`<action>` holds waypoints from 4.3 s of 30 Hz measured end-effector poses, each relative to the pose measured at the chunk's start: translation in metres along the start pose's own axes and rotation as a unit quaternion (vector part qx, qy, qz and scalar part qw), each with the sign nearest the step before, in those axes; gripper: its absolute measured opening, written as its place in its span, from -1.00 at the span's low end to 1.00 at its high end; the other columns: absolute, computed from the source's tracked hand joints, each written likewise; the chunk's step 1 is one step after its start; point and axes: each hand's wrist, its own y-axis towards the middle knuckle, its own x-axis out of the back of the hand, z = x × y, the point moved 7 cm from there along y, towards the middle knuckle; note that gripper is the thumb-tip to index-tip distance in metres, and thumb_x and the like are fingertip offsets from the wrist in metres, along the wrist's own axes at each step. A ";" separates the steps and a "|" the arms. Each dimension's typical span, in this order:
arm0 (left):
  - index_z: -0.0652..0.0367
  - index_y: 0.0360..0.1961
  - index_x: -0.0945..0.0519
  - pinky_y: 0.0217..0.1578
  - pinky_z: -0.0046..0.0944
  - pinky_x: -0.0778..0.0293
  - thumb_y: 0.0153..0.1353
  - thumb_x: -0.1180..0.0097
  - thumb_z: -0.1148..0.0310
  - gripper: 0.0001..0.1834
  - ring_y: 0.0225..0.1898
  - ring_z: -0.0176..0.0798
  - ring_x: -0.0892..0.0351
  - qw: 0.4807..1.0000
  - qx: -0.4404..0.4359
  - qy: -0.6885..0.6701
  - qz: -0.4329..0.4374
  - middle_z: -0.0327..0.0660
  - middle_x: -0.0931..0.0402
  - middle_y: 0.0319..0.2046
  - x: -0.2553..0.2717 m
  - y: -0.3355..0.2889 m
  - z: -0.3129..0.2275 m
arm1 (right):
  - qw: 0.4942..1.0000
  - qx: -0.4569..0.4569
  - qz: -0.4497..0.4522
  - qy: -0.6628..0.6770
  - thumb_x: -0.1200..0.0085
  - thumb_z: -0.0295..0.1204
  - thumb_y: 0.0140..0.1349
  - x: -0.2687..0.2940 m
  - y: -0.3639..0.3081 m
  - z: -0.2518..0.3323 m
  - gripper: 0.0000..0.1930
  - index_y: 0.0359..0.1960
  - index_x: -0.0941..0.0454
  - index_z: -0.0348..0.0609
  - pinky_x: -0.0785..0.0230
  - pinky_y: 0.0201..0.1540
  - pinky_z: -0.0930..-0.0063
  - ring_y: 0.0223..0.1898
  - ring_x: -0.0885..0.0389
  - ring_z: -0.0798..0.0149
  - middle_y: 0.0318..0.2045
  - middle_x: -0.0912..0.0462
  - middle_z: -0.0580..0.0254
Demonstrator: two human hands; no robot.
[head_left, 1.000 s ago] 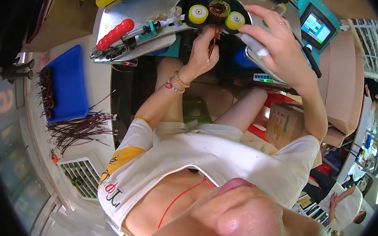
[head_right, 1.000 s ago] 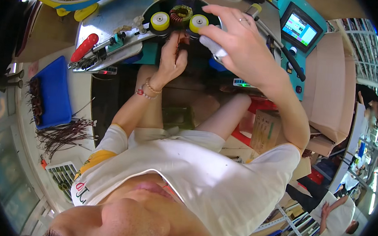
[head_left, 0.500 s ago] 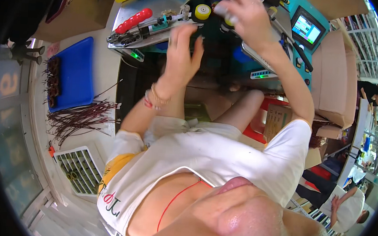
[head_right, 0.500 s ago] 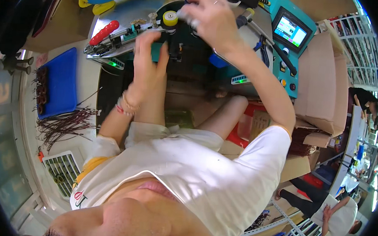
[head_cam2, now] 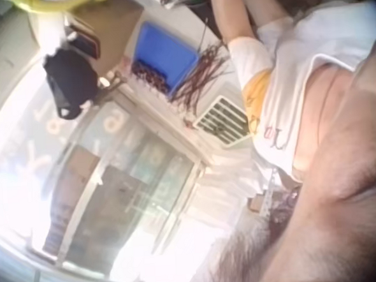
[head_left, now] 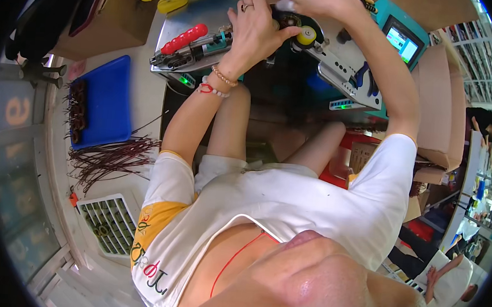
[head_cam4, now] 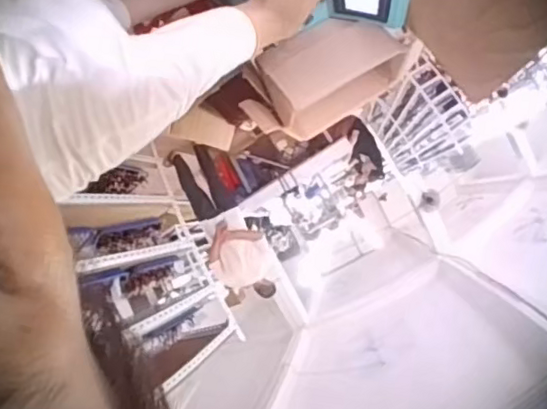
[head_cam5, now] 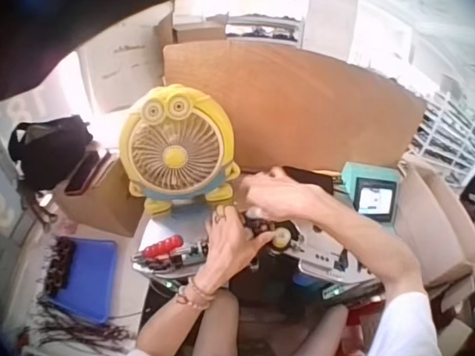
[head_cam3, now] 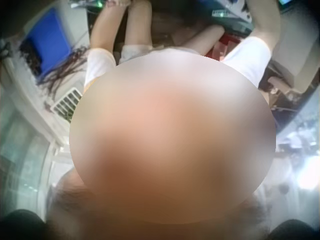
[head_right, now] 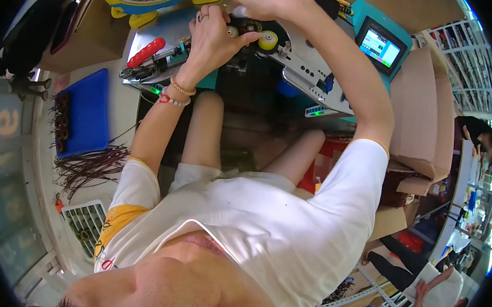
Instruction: The recorder is threading and organizing electrical wires into an industrial wire-processing machine.
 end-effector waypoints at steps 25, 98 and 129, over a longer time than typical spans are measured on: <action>0.27 -0.30 -0.60 -0.25 -0.06 -0.48 0.34 -0.10 0.31 -0.78 -0.31 0.11 -0.62 0.991 0.005 0.108 -0.083 0.00 -0.64 -0.40 0.112 0.017 0.034 | 0.064 0.099 -0.301 0.946 0.18 0.00 0.39 -0.259 0.064 0.008 -0.60 0.01 -0.57 0.13 0.02 0.33 -0.25 0.35 -0.20 0.08 0.25 -0.46 0.37; 0.25 -0.62 -0.58 -0.67 -0.26 -0.11 0.22 -0.33 0.12 -0.57 -0.69 -0.40 -0.15 0.760 0.633 0.144 -0.001 -0.31 -0.26 -0.76 0.567 -0.499 0.367 | 0.133 -0.305 -0.302 0.893 -0.03 -0.30 0.38 -0.481 -0.145 -0.042 -0.75 -0.10 -0.56 -0.23 -0.49 -0.09 0.23 -0.20 -0.57 0.10 -0.25 -0.60 0.11; 0.13 -0.06 -0.47 -0.23 -0.02 -0.64 0.40 -0.09 0.29 -0.80 -0.14 -0.11 -0.69 0.702 0.424 -0.448 -0.355 -0.14 -0.61 -0.25 0.549 -0.426 0.325 | 0.113 -0.297 -0.304 0.898 0.01 -0.34 0.37 -0.510 -0.185 -0.024 -0.76 -0.13 -0.57 -0.26 -0.51 -0.09 0.20 -0.20 -0.59 0.09 -0.26 -0.63 0.04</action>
